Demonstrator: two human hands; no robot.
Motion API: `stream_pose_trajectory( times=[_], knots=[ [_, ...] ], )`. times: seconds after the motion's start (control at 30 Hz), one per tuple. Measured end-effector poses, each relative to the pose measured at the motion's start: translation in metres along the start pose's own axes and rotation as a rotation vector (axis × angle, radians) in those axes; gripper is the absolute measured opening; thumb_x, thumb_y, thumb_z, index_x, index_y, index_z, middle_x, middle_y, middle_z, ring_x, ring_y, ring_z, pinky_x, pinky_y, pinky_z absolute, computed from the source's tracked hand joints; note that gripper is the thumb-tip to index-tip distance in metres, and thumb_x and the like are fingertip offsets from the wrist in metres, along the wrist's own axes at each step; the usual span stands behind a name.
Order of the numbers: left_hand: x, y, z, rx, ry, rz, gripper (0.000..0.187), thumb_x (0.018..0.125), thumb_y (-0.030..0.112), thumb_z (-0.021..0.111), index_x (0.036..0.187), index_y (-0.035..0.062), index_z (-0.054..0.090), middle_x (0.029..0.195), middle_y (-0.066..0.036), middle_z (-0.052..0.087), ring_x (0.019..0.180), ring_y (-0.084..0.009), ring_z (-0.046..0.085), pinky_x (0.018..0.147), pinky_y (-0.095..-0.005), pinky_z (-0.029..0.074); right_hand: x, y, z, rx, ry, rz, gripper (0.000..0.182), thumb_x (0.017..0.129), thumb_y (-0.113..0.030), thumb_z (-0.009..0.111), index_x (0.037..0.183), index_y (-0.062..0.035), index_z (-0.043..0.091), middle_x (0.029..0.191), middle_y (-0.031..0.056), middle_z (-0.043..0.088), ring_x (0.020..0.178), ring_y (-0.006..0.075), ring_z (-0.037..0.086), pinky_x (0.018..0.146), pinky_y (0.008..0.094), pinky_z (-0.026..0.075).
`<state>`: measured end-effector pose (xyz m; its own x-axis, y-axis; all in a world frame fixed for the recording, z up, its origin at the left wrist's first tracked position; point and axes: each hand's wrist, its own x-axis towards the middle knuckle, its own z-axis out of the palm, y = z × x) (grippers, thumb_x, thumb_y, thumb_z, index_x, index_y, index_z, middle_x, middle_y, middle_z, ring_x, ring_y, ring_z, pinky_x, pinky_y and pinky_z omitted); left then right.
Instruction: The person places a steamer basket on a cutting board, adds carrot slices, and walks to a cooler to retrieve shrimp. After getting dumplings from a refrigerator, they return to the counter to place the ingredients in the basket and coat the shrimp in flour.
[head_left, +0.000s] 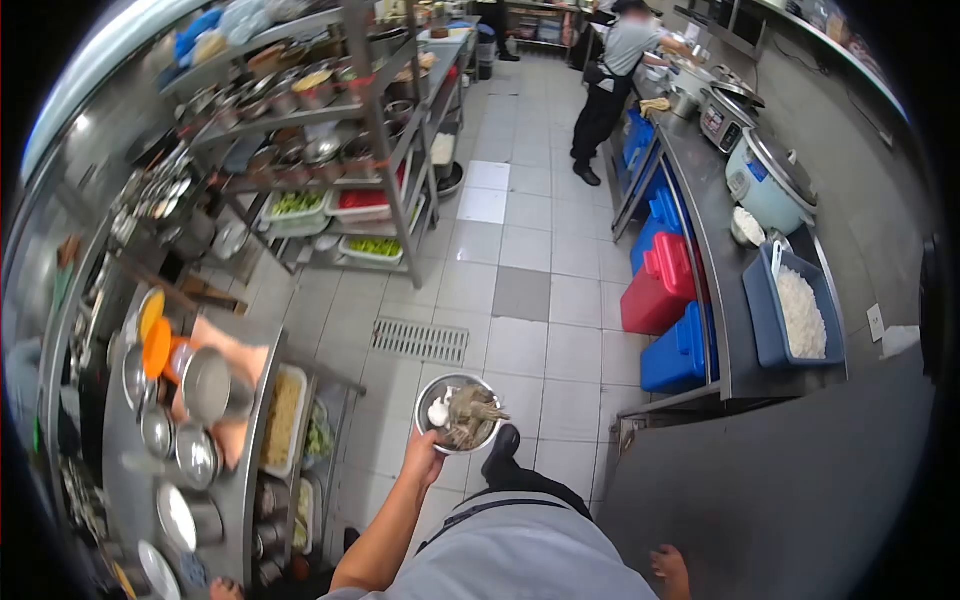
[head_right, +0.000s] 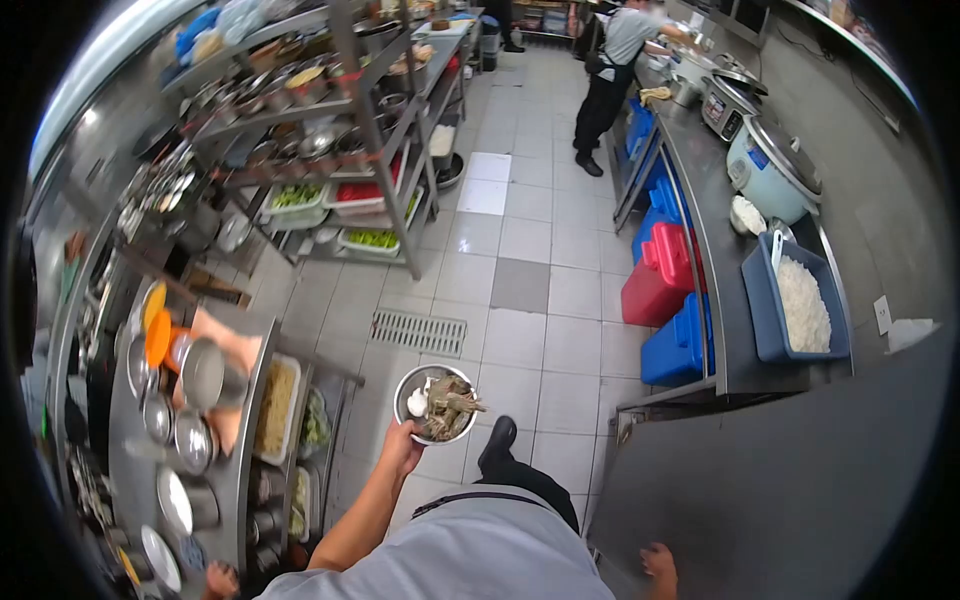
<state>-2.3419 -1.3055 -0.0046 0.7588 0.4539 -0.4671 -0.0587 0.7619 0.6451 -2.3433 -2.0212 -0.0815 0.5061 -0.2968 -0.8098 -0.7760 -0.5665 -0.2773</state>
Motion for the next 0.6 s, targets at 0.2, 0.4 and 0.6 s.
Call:
stream_pose_trajectory(
  times=[0.2,0.4,0.6],
  knots=[
    [0.168,0.045,0.041,-0.003,0.019,-0.037,0.075,0.075,-0.010,0.047,0.146,0.0098,0.042,0.134,-0.012,0.057,0.118,-0.0295,0.061,0.098,-0.0417,0.054,0.012,-0.057,-0.071,0.045,0.245,0.246,0.048,0.094,-0.028,0.068,0.135,-0.0047,0.057,0.105,0.0114,0.070,0.080,0.0266,0.071,0.062,0.0407,0.059],
    [0.328,0.095,0.101,-0.045,-0.001,-0.031,0.076,0.074,-0.009,0.047,0.147,0.0108,0.041,0.139,-0.012,0.055,0.127,-0.0317,0.056,0.107,-0.0491,0.050,0.135,-0.216,0.024,0.456,0.099,-0.111,0.044,0.101,-0.037,0.057,0.133,-0.0076,0.061,0.110,0.0113,0.073,0.084,0.0329,0.073,0.062,0.0462,0.061],
    [0.541,0.160,0.158,0.014,0.054,0.010,0.072,0.073,-0.005,0.049,0.143,0.0097,0.044,0.137,-0.012,0.056,0.125,-0.0339,0.057,0.103,-0.0545,0.052,0.187,-0.703,0.203,-0.140,-0.314,-0.459,0.058,0.092,-0.030,0.076,0.139,-0.0031,0.056,0.113,0.0143,0.071,0.086,0.0200,0.071,0.068,0.0334,0.055]
  ],
)
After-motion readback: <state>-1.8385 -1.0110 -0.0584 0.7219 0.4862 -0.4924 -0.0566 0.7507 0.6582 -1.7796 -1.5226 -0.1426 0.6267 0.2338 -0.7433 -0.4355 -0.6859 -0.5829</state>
